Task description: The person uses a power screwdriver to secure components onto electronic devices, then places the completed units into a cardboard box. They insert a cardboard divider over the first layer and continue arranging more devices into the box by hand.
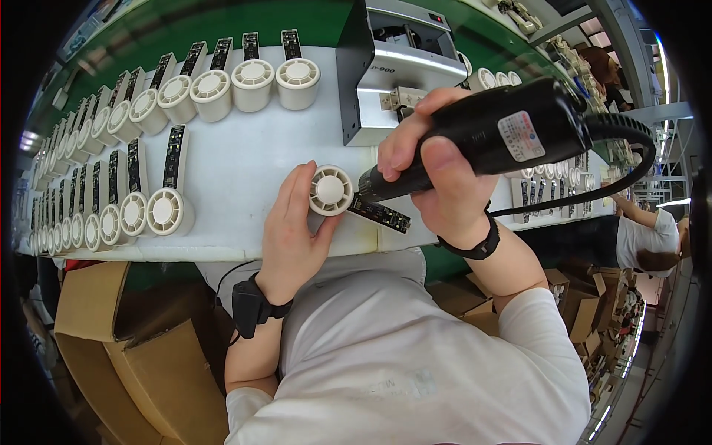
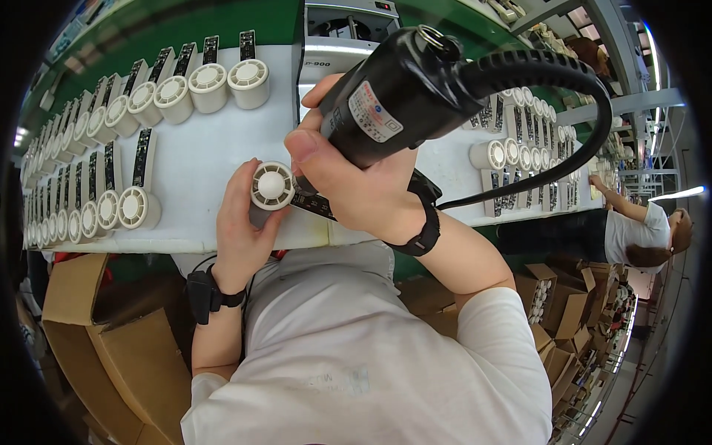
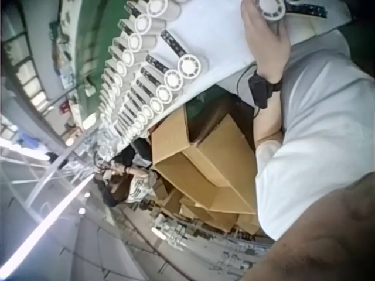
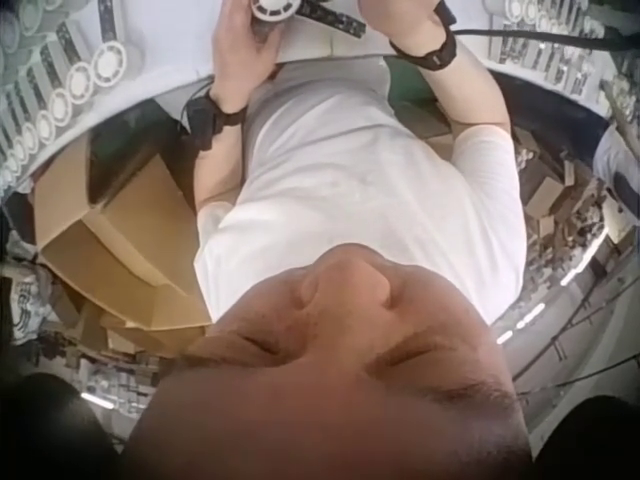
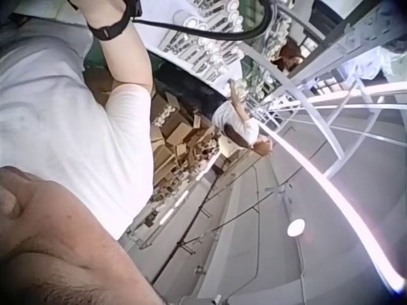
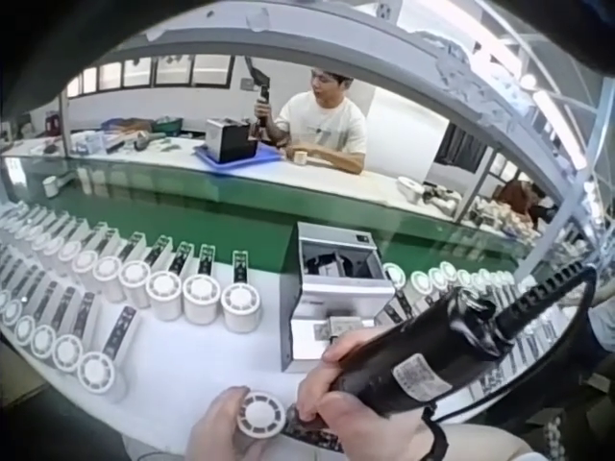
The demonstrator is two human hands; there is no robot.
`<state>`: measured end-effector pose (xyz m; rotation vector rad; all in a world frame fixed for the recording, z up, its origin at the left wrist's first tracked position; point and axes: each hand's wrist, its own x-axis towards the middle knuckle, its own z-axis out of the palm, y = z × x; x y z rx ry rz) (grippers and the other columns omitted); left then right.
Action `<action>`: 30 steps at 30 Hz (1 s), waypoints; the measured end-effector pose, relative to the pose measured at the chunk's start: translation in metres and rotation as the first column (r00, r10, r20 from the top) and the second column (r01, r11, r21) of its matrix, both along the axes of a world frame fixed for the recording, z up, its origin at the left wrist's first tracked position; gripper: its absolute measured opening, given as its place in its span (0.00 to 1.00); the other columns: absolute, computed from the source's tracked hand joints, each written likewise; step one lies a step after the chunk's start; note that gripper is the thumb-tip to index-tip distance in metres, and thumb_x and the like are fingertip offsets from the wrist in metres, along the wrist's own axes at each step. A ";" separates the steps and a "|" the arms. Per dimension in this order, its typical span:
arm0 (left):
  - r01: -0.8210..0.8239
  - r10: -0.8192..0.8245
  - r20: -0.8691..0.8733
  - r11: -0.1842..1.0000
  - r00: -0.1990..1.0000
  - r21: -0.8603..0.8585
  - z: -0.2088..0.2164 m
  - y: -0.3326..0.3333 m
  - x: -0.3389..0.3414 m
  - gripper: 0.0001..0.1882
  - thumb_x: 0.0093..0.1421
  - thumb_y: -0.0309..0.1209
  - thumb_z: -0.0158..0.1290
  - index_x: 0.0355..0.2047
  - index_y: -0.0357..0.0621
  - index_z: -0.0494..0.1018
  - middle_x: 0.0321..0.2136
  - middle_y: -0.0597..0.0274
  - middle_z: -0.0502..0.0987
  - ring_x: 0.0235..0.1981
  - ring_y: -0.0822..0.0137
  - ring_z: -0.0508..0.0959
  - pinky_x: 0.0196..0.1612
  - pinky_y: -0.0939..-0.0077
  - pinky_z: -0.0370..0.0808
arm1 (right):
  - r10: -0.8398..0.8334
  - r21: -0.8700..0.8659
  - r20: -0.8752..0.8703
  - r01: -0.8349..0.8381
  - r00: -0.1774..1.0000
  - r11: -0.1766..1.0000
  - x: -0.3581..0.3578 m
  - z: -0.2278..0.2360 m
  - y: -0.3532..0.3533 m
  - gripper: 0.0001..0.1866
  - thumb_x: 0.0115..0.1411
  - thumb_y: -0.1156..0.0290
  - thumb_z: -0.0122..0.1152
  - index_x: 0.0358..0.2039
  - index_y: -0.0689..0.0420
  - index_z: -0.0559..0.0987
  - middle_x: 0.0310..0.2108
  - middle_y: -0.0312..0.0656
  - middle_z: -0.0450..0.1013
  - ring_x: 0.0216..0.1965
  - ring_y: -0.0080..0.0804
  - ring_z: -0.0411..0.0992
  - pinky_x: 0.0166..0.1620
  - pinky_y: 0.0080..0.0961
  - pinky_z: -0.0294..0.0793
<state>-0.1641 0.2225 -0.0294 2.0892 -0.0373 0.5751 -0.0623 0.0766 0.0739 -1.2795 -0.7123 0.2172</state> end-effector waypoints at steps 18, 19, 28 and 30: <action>-0.013 0.013 0.010 1.000 1.000 0.016 0.001 -0.003 -0.001 0.35 0.47 0.21 0.60 0.56 0.34 0.59 0.50 0.42 0.67 0.49 0.44 0.70 0.48 0.62 0.71 | 0.095 -0.069 -0.012 -0.095 0.995 0.993 -0.008 -0.003 0.004 0.18 0.53 0.72 0.64 0.39 0.59 0.66 0.21 0.41 0.69 0.23 0.30 0.69 0.29 0.25 0.71; -0.016 0.016 0.022 1.000 1.000 0.012 0.000 -0.002 0.000 0.35 0.48 0.21 0.60 0.56 0.34 0.59 0.49 0.42 0.67 0.49 0.44 0.70 0.49 0.62 0.71 | 0.087 -0.059 -0.016 -0.088 0.996 0.994 -0.006 -0.001 0.005 0.17 0.54 0.71 0.63 0.40 0.59 0.66 0.21 0.41 0.69 0.23 0.30 0.69 0.28 0.26 0.71; -0.015 0.014 0.010 0.999 1.000 0.033 0.003 -0.002 -0.001 0.34 0.48 0.23 0.60 0.55 0.32 0.59 0.49 0.43 0.67 0.48 0.45 0.71 0.48 0.63 0.71 | -0.328 0.210 0.171 0.291 0.929 0.933 0.049 0.039 -0.013 0.14 0.58 0.72 0.52 0.42 0.64 0.65 0.19 0.42 0.68 0.20 0.32 0.68 0.25 0.28 0.70; -0.018 0.017 0.017 0.999 1.000 0.035 0.002 -0.002 -0.001 0.34 0.49 0.23 0.60 0.55 0.32 0.59 0.49 0.43 0.67 0.47 0.46 0.71 0.48 0.63 0.71 | -0.372 0.186 0.193 0.338 0.908 0.923 0.056 0.035 -0.008 0.12 0.59 0.73 0.52 0.41 0.64 0.66 0.18 0.43 0.68 0.19 0.32 0.68 0.25 0.28 0.69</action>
